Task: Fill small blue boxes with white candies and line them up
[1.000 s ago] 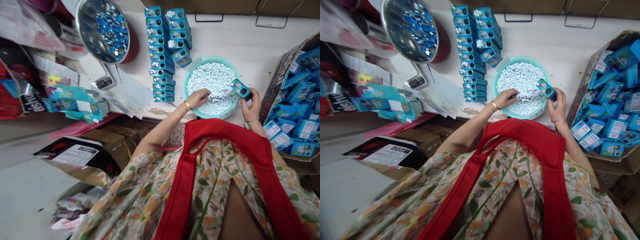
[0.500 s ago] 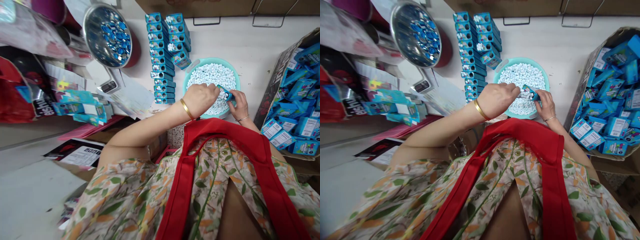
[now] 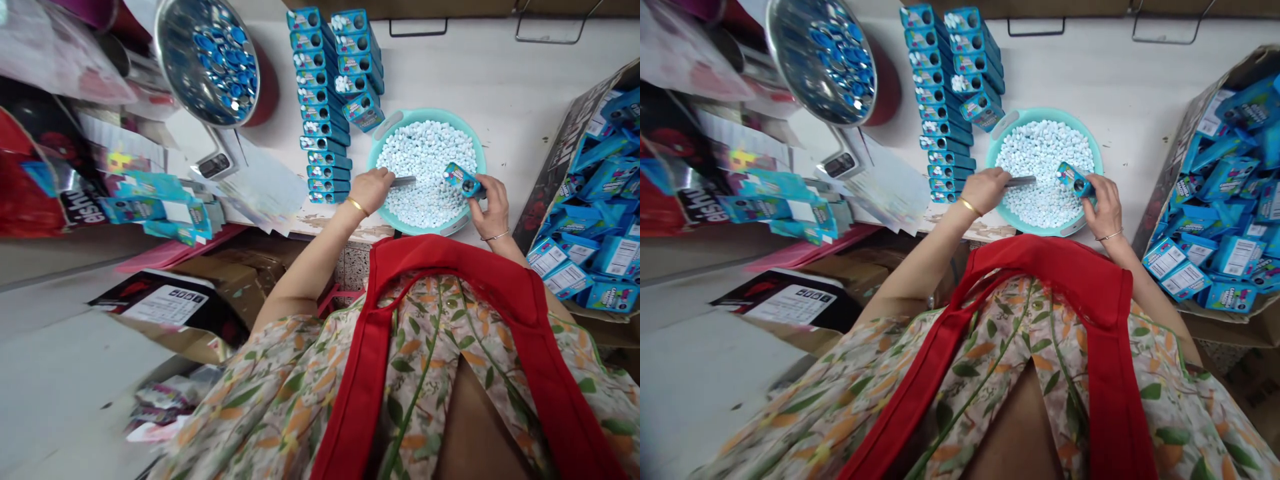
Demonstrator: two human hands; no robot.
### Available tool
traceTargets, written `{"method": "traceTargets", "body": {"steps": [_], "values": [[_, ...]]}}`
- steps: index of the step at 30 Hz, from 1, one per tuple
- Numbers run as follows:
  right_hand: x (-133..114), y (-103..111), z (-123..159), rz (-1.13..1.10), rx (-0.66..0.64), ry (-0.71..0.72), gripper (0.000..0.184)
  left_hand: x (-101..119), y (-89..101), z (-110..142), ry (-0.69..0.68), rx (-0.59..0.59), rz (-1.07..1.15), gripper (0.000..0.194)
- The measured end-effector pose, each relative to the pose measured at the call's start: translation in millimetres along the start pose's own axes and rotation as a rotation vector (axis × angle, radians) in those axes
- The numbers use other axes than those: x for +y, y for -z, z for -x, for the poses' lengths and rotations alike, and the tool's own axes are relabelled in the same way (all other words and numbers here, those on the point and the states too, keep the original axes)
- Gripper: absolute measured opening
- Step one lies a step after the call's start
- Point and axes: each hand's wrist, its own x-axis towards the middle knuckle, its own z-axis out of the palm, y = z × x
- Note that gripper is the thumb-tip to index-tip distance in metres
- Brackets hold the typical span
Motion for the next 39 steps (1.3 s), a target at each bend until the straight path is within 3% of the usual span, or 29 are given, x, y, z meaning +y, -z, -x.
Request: {"method": "traceTargets", "body": {"steps": [2,5,7,9,13,17,22,27,31,34,36,39], "values": [[0,6,-2,0.005,0.010,-0.014,0.055,9,-32.2,-14,0.025,-0.094,0.040,0.029],[-2,14,-4,0.021,0.042,-0.034,0.055,42,-65.3,-33,-0.062,-0.121,0.194,0.035],[-2,17,-4,0.026,0.066,-0.058,0.055,60,-76.2,-41,-0.140,-0.113,0.305,0.042],[-2,20,-3,0.021,0.080,-0.078,0.055,63,-78.5,-43,-0.185,-0.097,0.382,0.042],[0,21,1,0.017,0.087,-0.084,0.054,36,-57.7,-25,-0.268,-0.011,0.440,0.037],[0,14,2,0.041,0.069,-0.034,0.049,15,-9.5,7,-0.408,0.105,0.405,0.036],[-8,-5,-2,0.054,0.015,0.097,0.044,42,55.0,28,-0.382,0.099,0.149,0.030],[-12,-17,-4,0.042,-0.037,0.121,0.045,87,94.6,38,-0.259,0.075,-0.083,0.029],[-12,-19,-5,0.044,-0.034,0.130,0.045,114,105.7,44,-0.263,0.113,-0.145,0.028],[-10,-19,-5,0.043,-0.020,0.124,0.044,117,105.2,44,-0.259,0.130,-0.135,0.027],[-8,-17,-4,0.039,-0.027,0.105,0.045,104,100.3,40,-0.232,0.147,-0.118,0.027],[-4,-12,-3,0.029,-0.037,0.063,0.046,64,80.0,30,-0.149,0.172,-0.082,0.025]]}}
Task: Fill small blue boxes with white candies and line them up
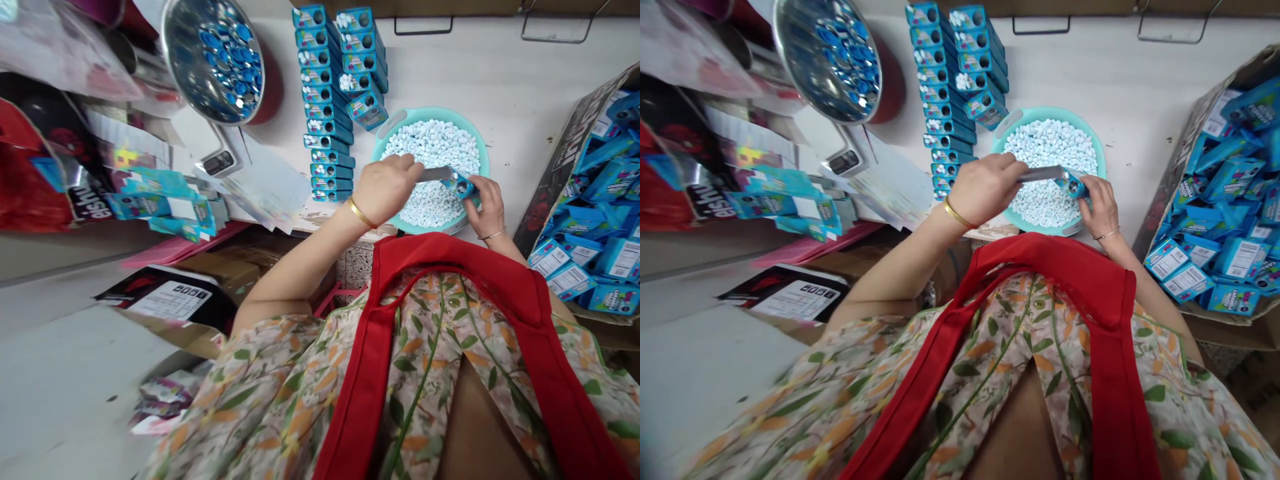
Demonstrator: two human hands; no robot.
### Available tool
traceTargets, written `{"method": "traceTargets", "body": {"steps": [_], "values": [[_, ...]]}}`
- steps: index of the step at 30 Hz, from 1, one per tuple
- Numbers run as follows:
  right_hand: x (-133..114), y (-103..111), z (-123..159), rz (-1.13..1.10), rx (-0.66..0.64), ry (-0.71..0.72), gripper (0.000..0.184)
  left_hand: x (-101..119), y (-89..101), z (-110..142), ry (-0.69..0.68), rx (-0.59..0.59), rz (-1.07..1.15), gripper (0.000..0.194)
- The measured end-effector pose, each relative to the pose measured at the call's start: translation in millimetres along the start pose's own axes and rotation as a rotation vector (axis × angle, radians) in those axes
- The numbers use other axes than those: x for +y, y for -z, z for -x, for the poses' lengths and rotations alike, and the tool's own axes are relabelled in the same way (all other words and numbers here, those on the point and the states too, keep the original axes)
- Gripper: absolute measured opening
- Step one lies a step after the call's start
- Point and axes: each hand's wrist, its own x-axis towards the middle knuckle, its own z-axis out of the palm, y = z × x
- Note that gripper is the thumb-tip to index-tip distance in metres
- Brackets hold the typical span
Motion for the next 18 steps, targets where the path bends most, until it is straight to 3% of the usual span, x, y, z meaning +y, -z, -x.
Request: {"method": "traceTargets", "body": {"steps": [3,5,8,11,14,18], "values": [[5,7,1,0.009,0.009,-0.040,0.049,-38,-45.7,-6,0.113,-0.054,0.018,0.027],[7,13,2,0.020,0.023,-0.052,0.051,-47,-82.8,-13,0.165,-0.148,0.034,0.028],[5,22,1,0.010,0.039,-0.068,0.054,-32,-133.8,-29,0.168,-0.227,0.156,0.028],[0,30,0,-0.006,0.044,-0.130,0.056,-7,-166.9,-42,0.122,-0.176,0.391,0.026],[-4,35,1,0.010,0.072,-0.176,0.056,1,-176.7,-44,0.052,-0.143,0.590,0.028],[-5,37,2,0.040,0.112,-0.174,0.055,-19,-153.6,-25,-0.064,-0.106,0.663,0.029]]}}
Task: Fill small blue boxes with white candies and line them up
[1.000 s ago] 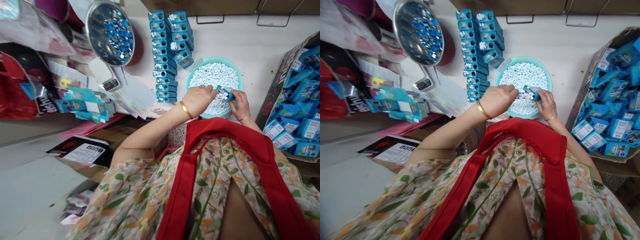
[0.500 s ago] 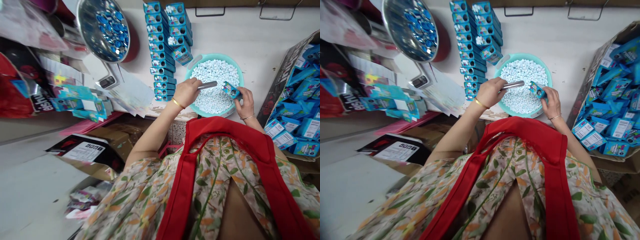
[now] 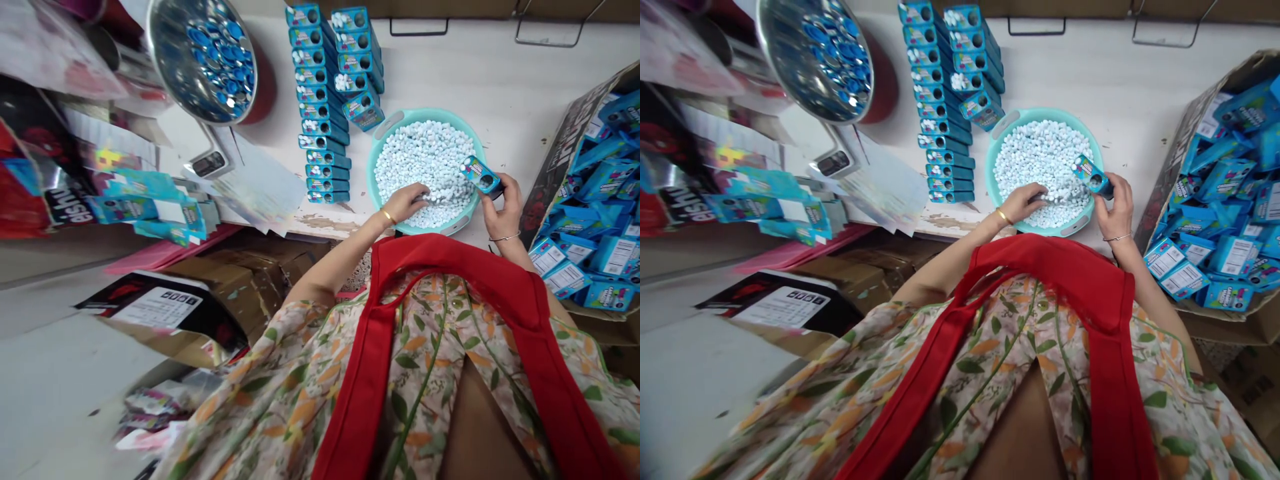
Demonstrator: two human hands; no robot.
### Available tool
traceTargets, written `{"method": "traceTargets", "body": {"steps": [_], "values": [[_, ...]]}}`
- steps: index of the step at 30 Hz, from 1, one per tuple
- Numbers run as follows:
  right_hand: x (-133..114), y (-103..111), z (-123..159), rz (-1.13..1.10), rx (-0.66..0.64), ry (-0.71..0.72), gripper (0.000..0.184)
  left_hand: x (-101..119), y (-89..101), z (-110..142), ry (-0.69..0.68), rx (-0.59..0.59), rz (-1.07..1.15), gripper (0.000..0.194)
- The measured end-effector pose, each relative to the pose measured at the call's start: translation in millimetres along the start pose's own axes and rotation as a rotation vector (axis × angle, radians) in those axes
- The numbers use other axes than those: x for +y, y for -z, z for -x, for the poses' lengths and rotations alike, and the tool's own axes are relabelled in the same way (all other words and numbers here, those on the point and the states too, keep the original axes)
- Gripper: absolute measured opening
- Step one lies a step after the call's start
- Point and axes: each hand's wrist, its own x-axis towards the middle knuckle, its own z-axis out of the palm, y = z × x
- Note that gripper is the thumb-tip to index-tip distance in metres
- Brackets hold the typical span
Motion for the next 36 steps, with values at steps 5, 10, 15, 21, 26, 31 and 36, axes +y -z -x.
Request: {"method": "traceTargets", "body": {"steps": [5,10,15,21,26,31,36], "values": [[2,-14,2,-0.021,-0.020,0.020,0.051,26,60.5,35,-0.145,0.030,-0.121,0.030],[-1,-37,2,-0.069,-0.080,0.121,0.047,76,96.7,38,-0.127,-0.001,-0.387,0.027],[-9,-51,3,-0.070,-0.140,0.155,0.047,132,98.4,33,-0.058,-0.019,-0.681,0.030],[-8,-56,5,-0.123,-0.128,0.156,0.047,157,118.2,44,-0.072,-0.015,-0.680,0.028],[-12,-62,9,-0.190,-0.139,0.163,0.049,113,130.0,32,-0.172,0.013,-0.500,0.057],[-24,-77,-13,-0.247,-0.142,0.219,0.058,53,109.2,15,-0.237,-0.048,-0.384,0.046],[7,-74,-76,0.010,0.014,-0.027,0.096,2,135.9,25,-0.067,0.264,-0.395,0.043]]}}
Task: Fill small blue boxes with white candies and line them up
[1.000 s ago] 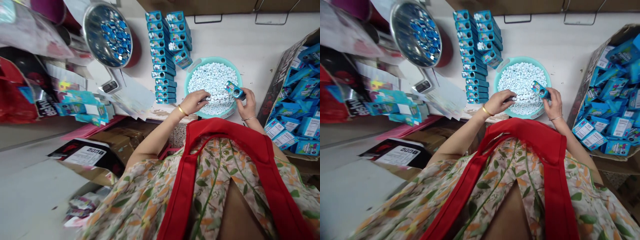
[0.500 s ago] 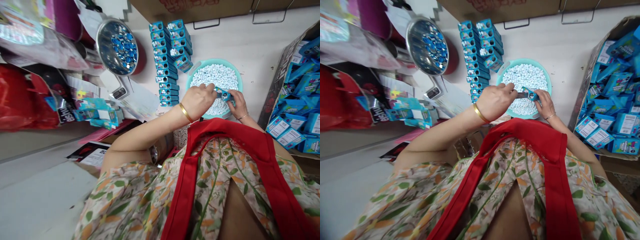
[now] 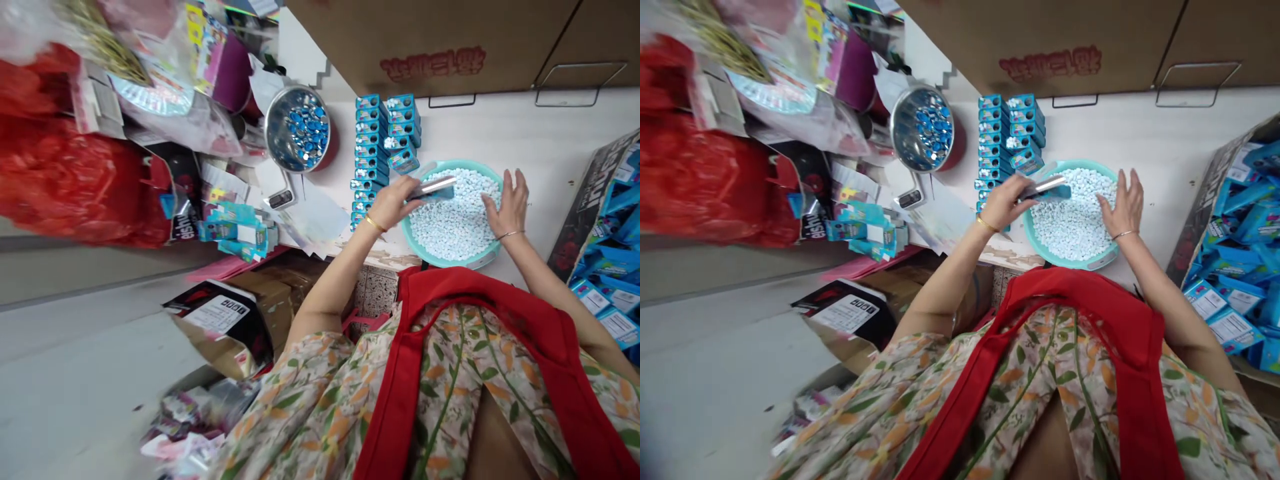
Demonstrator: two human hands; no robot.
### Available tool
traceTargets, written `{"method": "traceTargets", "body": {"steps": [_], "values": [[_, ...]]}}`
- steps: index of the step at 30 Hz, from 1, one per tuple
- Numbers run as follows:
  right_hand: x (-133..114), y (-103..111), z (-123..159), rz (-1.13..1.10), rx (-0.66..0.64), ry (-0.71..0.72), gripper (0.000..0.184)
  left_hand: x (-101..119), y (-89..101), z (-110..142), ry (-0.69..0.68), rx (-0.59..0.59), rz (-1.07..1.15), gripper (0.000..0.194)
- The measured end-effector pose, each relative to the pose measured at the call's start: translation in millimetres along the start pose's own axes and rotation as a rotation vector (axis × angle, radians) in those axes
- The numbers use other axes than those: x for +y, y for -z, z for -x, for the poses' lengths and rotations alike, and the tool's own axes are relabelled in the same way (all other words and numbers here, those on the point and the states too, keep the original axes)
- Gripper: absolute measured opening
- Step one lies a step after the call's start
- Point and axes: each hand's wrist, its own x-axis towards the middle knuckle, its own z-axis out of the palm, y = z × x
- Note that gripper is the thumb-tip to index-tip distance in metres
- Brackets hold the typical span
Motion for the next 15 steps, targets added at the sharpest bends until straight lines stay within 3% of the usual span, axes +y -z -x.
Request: {"method": "traceTargets", "body": {"steps": [3,6,10,15], "values": [[27,6,-27,0.145,-0.158,-0.267,0.092,-42,12.8,2,0.200,0.123,-0.062,0.038],[42,14,-34,0.208,-0.316,-0.395,0.068,-75,11.2,-2,0.338,0.134,-0.095,0.036],[47,29,-21,0.097,-0.323,-0.391,0.045,-96,-7.5,-22,0.359,0.018,-0.079,0.034],[47,53,10,0.036,-0.220,-0.516,0.037,-107,-21.2,-45,0.369,-0.144,-0.099,0.039]]}}
